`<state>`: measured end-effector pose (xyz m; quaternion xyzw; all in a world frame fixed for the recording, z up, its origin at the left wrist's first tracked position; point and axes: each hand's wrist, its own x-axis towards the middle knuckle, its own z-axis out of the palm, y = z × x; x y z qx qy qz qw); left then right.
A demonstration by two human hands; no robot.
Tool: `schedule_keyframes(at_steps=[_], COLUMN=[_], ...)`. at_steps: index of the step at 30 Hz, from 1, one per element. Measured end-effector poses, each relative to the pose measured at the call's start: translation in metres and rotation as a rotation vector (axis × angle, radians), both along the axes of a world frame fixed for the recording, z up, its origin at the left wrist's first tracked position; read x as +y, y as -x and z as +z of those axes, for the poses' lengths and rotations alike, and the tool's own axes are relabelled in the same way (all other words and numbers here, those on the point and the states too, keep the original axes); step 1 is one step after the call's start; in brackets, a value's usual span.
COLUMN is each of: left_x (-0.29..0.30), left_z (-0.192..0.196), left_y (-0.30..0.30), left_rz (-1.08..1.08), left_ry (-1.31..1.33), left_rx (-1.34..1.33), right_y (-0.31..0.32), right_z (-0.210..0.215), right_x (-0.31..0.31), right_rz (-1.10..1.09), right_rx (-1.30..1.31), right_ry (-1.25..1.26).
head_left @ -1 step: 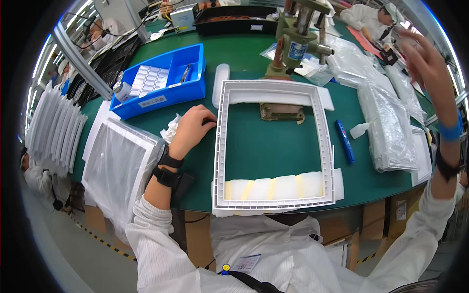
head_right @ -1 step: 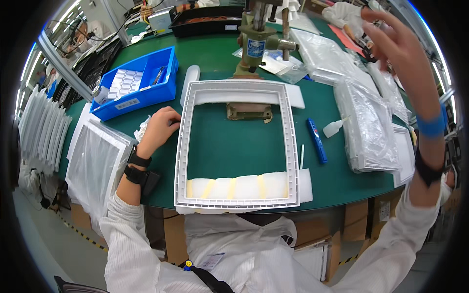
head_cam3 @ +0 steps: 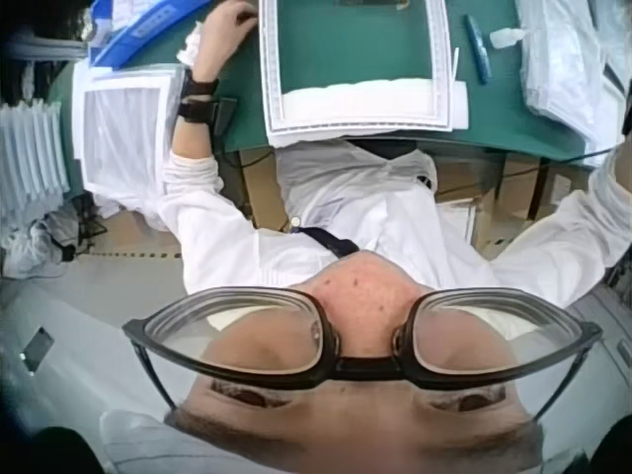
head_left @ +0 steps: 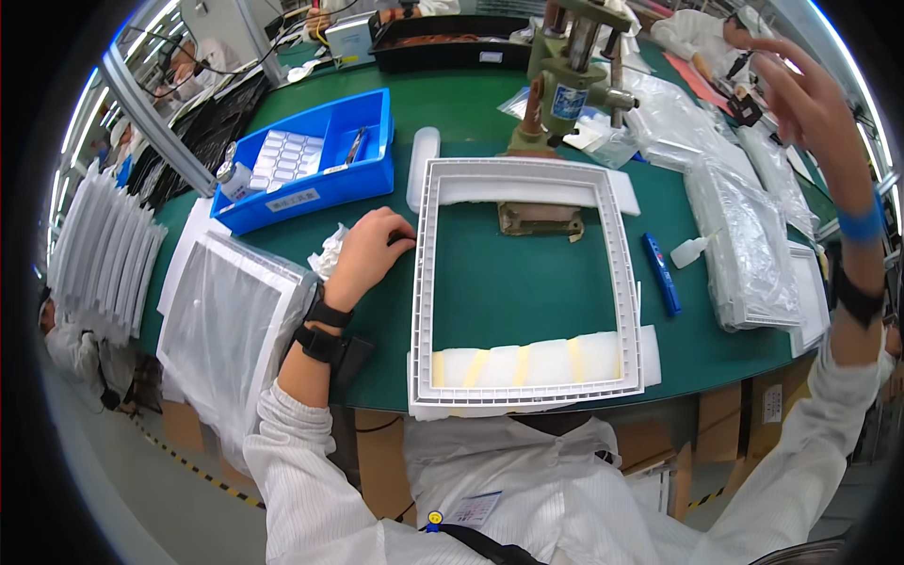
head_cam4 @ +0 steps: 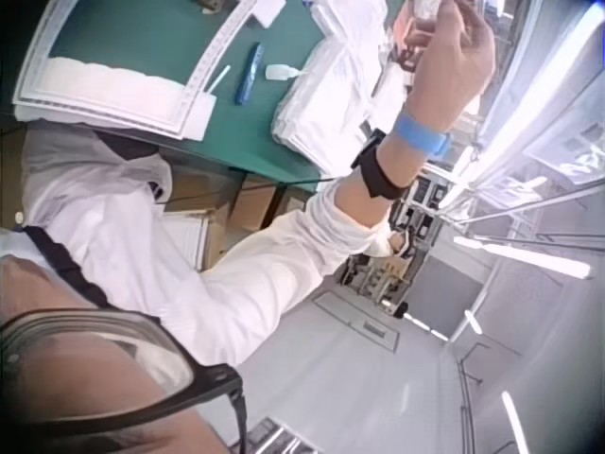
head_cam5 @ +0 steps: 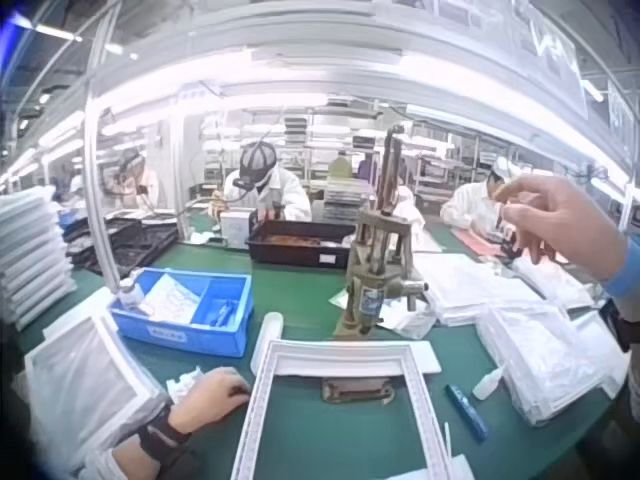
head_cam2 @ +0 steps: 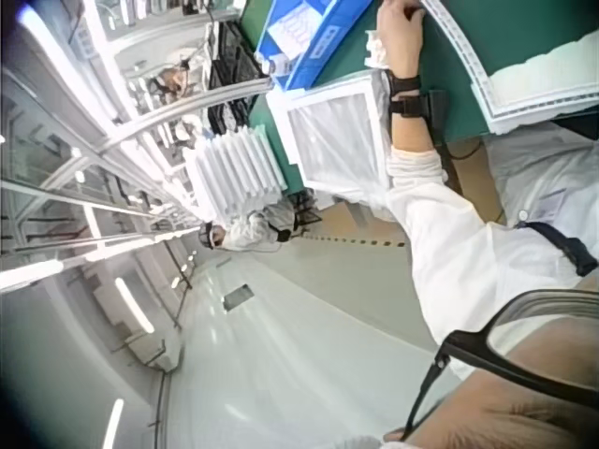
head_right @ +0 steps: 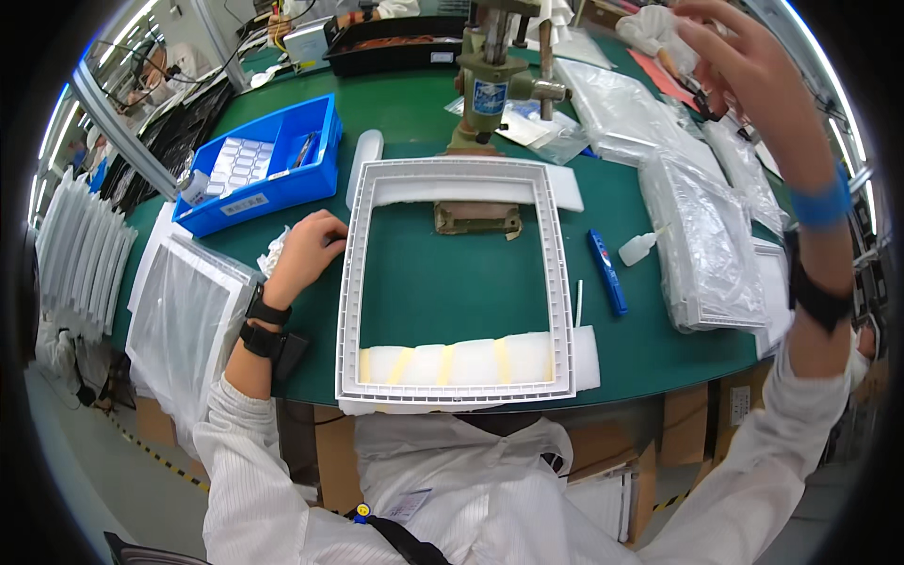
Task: Assembling a plastic component frame using foam strips, a threaded metal rod, and a blue application tool at a factory workbench.
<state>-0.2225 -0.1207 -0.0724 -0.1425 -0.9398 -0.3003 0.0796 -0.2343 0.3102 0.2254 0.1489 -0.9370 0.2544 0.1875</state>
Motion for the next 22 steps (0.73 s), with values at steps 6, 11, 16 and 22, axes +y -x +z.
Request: schedule_keyframes(at_steps=[6, 11, 16, 22], left_x=[-0.007, -0.013, -0.013, -0.012], left_z=[-0.016, 0.000, 0.005, 0.002], left_y=[0.009, 0.017, 0.009, 0.008], left_rz=[-0.031, 0.097, 0.130, 0.044], left_ry=[-0.169, -0.202, -0.166, -0.268], left_rx=[0.012, 0.121, 0.096, 0.101], right_y=[0.028, -0.027, -0.145, -0.315], right_z=[-0.030, -0.053, -0.160, -0.452], right_x=[-0.046, 0.005, 0.040, 0.114], right_rz=[0.101, 0.280, 0.627, -0.091], right_rx=[0.142, -0.467, -1.193, -1.168], right_ry=[-0.030, -0.330, -0.374, 0.022])
